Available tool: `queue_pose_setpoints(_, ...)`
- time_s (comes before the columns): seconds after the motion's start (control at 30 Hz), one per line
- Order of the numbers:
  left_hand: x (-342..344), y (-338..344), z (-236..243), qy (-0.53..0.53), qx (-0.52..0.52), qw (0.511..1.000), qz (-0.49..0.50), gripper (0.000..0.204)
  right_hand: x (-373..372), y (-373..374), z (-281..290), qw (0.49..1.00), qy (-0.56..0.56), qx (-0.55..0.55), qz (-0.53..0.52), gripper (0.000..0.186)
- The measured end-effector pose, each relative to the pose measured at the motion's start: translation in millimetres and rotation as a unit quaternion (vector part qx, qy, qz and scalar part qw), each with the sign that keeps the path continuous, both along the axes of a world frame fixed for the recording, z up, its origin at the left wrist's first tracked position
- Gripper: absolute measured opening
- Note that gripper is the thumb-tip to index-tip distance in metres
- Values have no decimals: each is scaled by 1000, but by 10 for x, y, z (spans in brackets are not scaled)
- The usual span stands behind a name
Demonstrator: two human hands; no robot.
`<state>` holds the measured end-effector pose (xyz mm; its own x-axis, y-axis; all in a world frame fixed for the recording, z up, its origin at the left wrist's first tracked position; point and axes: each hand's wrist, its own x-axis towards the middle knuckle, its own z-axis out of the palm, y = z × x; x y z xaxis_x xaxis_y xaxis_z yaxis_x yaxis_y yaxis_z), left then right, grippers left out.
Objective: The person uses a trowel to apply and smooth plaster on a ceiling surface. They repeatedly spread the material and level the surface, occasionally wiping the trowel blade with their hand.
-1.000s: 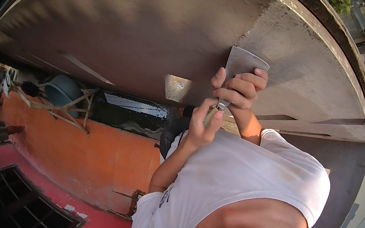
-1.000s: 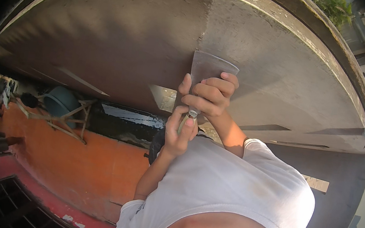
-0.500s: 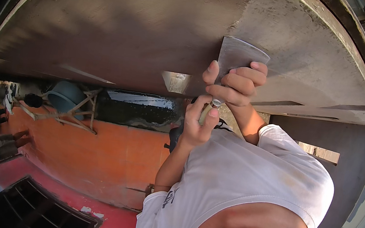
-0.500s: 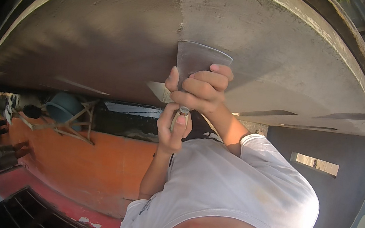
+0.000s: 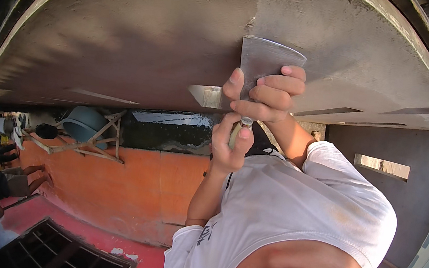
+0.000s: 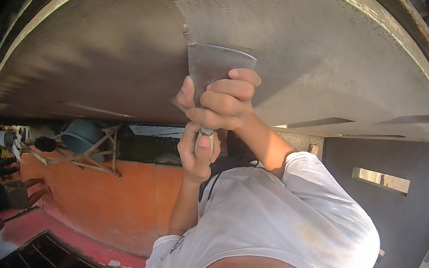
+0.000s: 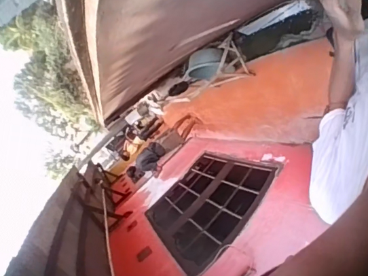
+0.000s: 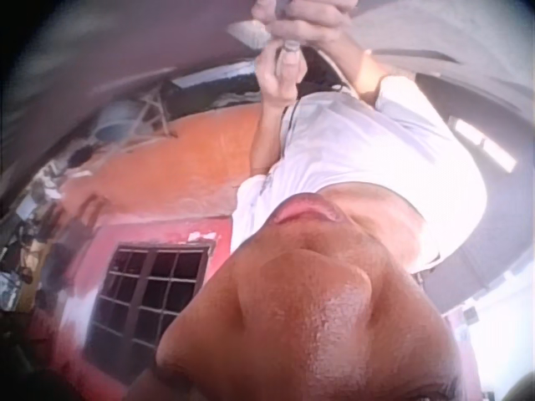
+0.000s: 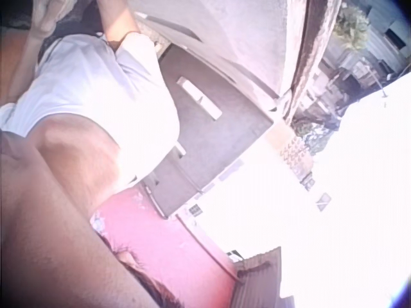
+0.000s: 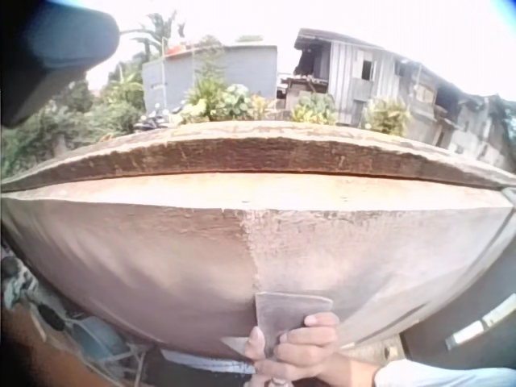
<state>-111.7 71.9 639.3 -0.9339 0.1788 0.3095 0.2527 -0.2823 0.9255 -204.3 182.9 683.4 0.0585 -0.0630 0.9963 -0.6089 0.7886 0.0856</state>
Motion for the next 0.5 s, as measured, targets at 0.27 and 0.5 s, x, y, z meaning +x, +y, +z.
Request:
queue_pose_setpoints(0.27,46,-41,24,0,-24,1000,18,33,-29,-82,-7,999,28,-30,14,46)
queue_pose_setpoints(0.5,-29,-125,9,7,-50,999,14,34,-51,-121,-50,999,13,-37,-7,47)
